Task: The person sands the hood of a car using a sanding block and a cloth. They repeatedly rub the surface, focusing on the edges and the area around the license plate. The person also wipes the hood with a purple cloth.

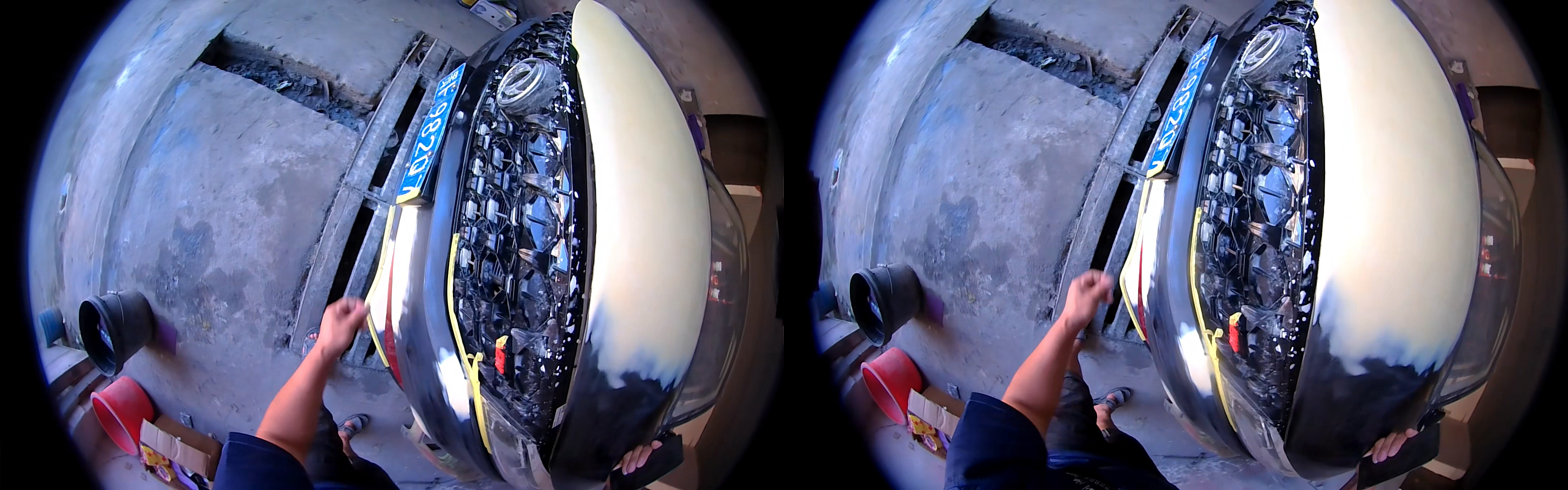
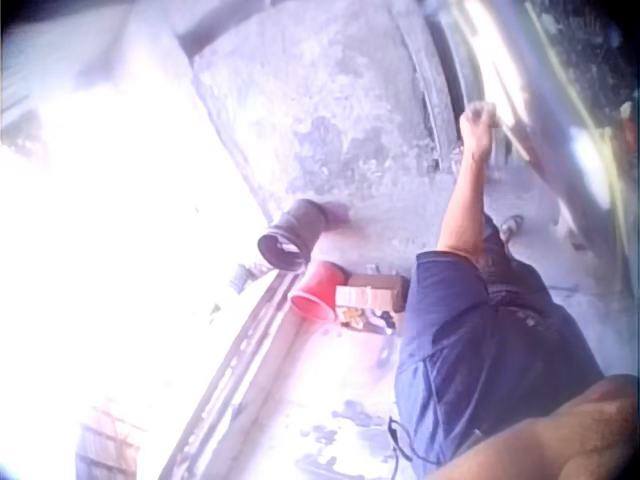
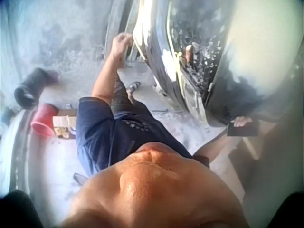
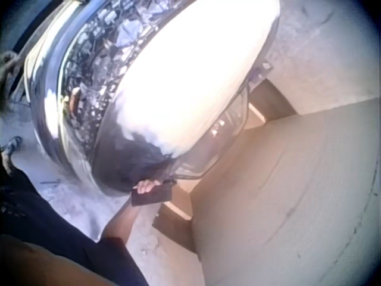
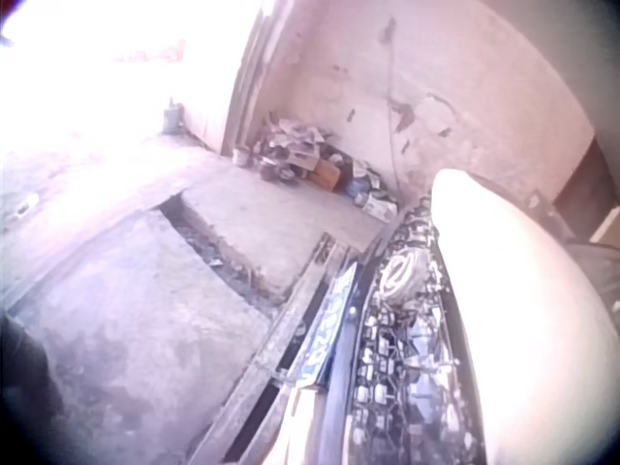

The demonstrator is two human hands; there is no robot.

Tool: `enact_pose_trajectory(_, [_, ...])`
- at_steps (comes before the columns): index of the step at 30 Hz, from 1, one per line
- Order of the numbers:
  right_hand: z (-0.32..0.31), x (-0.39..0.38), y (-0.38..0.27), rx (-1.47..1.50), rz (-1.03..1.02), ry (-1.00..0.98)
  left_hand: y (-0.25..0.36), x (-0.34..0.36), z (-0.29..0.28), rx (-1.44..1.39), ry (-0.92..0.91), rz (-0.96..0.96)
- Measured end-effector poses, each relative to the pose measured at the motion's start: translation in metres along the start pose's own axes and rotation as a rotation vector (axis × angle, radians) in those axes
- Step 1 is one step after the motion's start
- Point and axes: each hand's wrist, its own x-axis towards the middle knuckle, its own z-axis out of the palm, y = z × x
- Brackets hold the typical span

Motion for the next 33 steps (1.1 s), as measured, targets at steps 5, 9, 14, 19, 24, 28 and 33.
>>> enact_pose_trajectory(5, [0.010,0.011,0.001,0.027,-0.077,0.039,-0.139,-0.116,-0.096,1.177,-0.215,-0.536])
enact_pose_trajectory(9, [0.021,0.021,0.005,0.038,-0.121,0.079,-0.183,-0.185,-0.092,1.274,-0.437,-0.944])
enact_pose_trajectory(14, [0.042,0.031,0.014,0.056,-0.200,0.143,-0.138,-0.194,-0.064,1.354,-0.745,-0.994])
enact_pose_trajectory(19, [0.054,0.037,0.022,0.057,-0.265,0.179,-0.090,-0.206,-0.058,1.415,-0.832,-0.838])
enact_pose_trajectory(24, [0.029,0.019,0.019,0.027,-0.259,0.156,-0.083,-0.117,-0.064,1.411,-0.911,-0.031])
enact_pose_trajectory(28, [0.037,0.022,0.016,-0.004,-0.255,0.172,-0.031,0.041,0.005,0.170,-0.004,0.026])
enact_pose_trajectory(33, [0.035,0.035,0.011,-0.022,-0.236,0.182,0.020,0.184,0.085,-0.519,0.179,-0.043])
